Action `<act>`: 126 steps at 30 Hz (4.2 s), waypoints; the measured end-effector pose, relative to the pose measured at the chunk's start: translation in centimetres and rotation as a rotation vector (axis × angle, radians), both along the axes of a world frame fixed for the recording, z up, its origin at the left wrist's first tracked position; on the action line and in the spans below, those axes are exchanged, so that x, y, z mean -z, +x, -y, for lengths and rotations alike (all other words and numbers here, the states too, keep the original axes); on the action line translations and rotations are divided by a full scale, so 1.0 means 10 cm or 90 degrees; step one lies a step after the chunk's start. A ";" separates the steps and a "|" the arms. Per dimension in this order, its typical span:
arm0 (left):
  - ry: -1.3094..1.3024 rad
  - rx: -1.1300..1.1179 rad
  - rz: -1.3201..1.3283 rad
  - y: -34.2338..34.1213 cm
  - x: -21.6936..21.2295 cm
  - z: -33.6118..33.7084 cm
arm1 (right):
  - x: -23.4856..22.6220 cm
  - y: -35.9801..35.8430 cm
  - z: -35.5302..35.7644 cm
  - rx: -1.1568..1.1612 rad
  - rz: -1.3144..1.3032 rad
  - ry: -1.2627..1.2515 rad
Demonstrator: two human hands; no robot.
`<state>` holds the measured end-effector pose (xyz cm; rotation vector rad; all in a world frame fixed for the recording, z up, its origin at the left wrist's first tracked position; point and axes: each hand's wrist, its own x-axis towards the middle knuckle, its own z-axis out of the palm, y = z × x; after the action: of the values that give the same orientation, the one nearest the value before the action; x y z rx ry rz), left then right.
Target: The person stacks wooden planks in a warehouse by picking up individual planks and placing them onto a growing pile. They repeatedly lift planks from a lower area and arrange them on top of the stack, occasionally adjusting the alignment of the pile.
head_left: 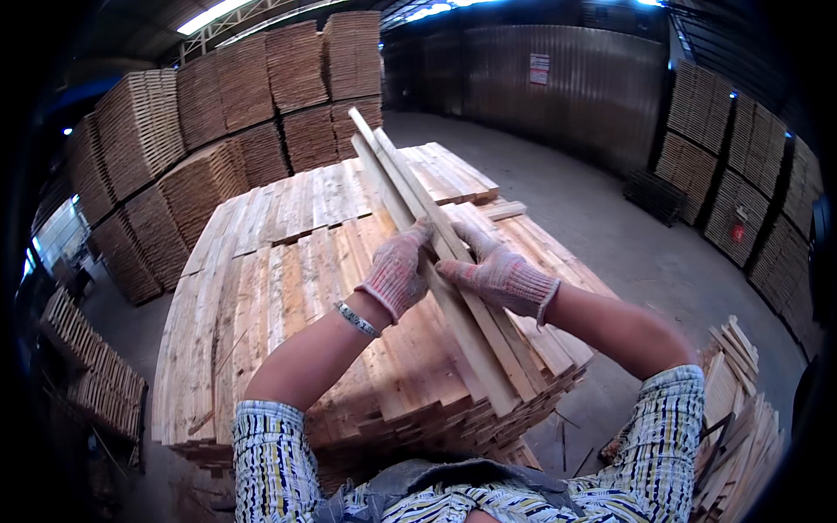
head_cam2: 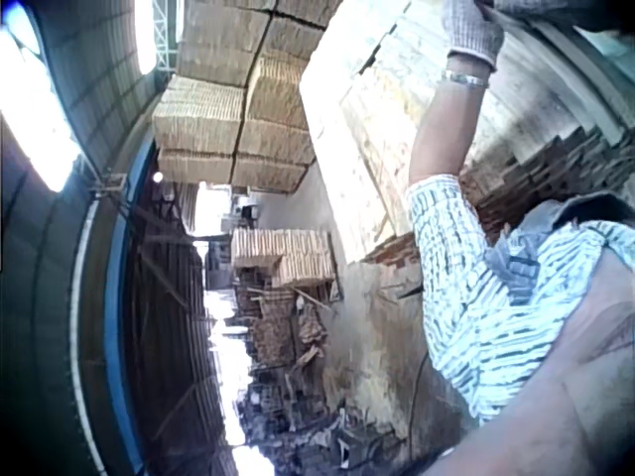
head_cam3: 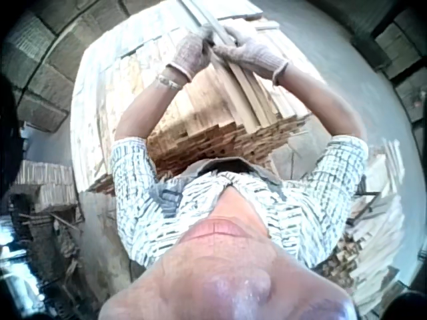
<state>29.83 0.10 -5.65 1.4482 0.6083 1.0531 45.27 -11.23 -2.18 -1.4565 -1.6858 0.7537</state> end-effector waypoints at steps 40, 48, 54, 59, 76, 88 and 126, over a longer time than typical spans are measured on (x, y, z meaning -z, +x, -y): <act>-0.370 0.045 0.087 0.05 0.70 -0.13 | 0.80 1.35 -0.12 0.282 0.523 0.024; -0.342 0.101 0.262 0.60 0.12 0.20 | 0.30 0.38 0.27 0.146 0.300 -0.008; -0.318 0.249 0.174 0.96 0.01 0.19 | -0.10 0.43 0.50 0.132 -0.123 -0.160; 0.276 0.099 -0.176 0.32 0.25 -0.19 | 0.00 1.39 0.35 0.159 -0.262 -0.014; 0.554 -0.103 -0.641 -0.02 0.70 -0.51 | 0.56 2.23 0.08 0.289 0.189 -0.112; 0.538 -0.099 -0.615 -0.06 0.71 -0.55 | 0.41 2.17 -0.07 0.292 0.260 -0.003; 0.573 -0.111 -0.610 -0.01 0.79 -0.59 | 0.50 2.48 0.08 0.269 -0.175 -0.112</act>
<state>29.69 6.05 -13.59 2.7830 0.9974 0.7194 70.03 -12.02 -7.23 -1.6707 -1.0795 0.8317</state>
